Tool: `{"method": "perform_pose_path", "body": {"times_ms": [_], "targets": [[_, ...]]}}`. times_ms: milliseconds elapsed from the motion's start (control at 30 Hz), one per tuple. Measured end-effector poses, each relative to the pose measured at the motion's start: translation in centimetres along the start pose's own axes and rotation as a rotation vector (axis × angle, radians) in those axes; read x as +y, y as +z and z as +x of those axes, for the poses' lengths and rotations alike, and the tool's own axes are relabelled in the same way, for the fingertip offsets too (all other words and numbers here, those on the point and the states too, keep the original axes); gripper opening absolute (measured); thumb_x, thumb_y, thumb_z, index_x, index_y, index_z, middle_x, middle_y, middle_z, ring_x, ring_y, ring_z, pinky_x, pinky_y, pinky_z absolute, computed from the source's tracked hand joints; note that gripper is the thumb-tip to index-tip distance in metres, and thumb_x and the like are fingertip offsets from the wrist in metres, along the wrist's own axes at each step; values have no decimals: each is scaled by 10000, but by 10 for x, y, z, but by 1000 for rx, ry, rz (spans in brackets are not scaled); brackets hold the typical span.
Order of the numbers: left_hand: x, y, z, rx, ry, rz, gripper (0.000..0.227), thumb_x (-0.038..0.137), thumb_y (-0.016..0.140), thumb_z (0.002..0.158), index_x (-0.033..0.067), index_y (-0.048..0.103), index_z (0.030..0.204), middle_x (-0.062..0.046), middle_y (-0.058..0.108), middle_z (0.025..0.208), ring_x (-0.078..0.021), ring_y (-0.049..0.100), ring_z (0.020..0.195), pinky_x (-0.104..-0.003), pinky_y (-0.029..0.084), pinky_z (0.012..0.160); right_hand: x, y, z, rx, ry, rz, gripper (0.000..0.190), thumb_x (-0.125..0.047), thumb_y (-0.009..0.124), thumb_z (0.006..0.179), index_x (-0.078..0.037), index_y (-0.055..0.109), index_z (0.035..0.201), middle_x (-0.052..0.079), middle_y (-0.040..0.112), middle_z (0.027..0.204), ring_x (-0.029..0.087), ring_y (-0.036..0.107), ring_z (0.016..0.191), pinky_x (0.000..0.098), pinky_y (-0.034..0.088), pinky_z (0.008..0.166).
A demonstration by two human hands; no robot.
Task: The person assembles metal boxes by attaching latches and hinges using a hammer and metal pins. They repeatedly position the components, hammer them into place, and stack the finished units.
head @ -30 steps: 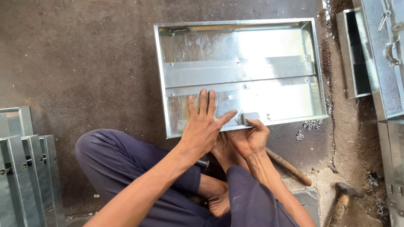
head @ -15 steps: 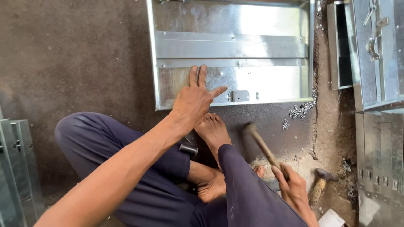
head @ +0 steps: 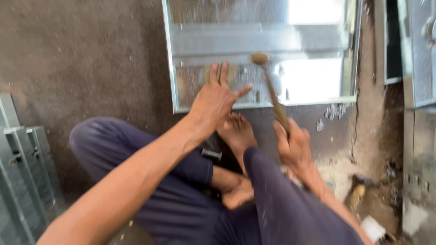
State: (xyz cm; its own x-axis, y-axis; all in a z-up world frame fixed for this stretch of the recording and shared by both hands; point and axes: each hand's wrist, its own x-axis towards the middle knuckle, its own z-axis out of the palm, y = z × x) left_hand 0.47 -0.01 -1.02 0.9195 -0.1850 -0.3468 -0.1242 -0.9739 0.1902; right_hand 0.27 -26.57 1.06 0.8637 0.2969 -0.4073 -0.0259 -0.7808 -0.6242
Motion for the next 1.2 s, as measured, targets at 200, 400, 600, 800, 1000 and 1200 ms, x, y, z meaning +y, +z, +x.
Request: {"method": "perform_pose_path", "body": {"times_ms": [200,400,600,800,1000,1200], "targets": [[-8,-6,11,80,-16,21,842,51,649,882,463,332,1545,-362,189,1574,-594,258,1411,-436,599,869,16,-20,18,193,-510,301,373,-386,563,1006,-30,460,967,70,334,715,172,297,583,375,253,481],[-4,-29,9,60,1,39,869,15,615,886,476,307,1555,-361,182,1585,-584,241,1404,-415,624,793,28,-8,33,125,-327,35,288,-283,547,1062,-14,471,993,127,447,766,224,404,622,389,319,535],[-1,0,3,31,-1,-11,883,-31,581,882,435,317,1584,-351,185,1596,-556,245,1445,-360,640,719,5,13,20,63,-441,-241,178,-149,471,1128,12,545,1143,188,601,842,284,551,674,380,413,590],[-10,-16,-3,222,30,-67,787,239,664,778,423,449,1512,-295,276,1600,-497,325,1453,-391,630,765,68,-6,-66,176,60,125,215,-222,564,986,-46,648,1076,108,606,547,253,581,401,412,461,407],[-60,-11,-10,134,38,-78,742,110,687,812,409,540,1475,-128,594,1382,-301,701,1012,-425,603,660,173,-25,-117,108,159,-403,341,-352,643,1010,-14,687,1021,181,695,773,291,640,636,423,502,599],[-103,-41,-43,153,40,92,671,54,670,846,353,615,1444,-66,691,1199,-170,652,717,-265,543,452,164,-52,-10,376,26,-195,258,-228,635,1021,-97,724,1224,162,734,1023,251,682,805,393,556,711]]}}
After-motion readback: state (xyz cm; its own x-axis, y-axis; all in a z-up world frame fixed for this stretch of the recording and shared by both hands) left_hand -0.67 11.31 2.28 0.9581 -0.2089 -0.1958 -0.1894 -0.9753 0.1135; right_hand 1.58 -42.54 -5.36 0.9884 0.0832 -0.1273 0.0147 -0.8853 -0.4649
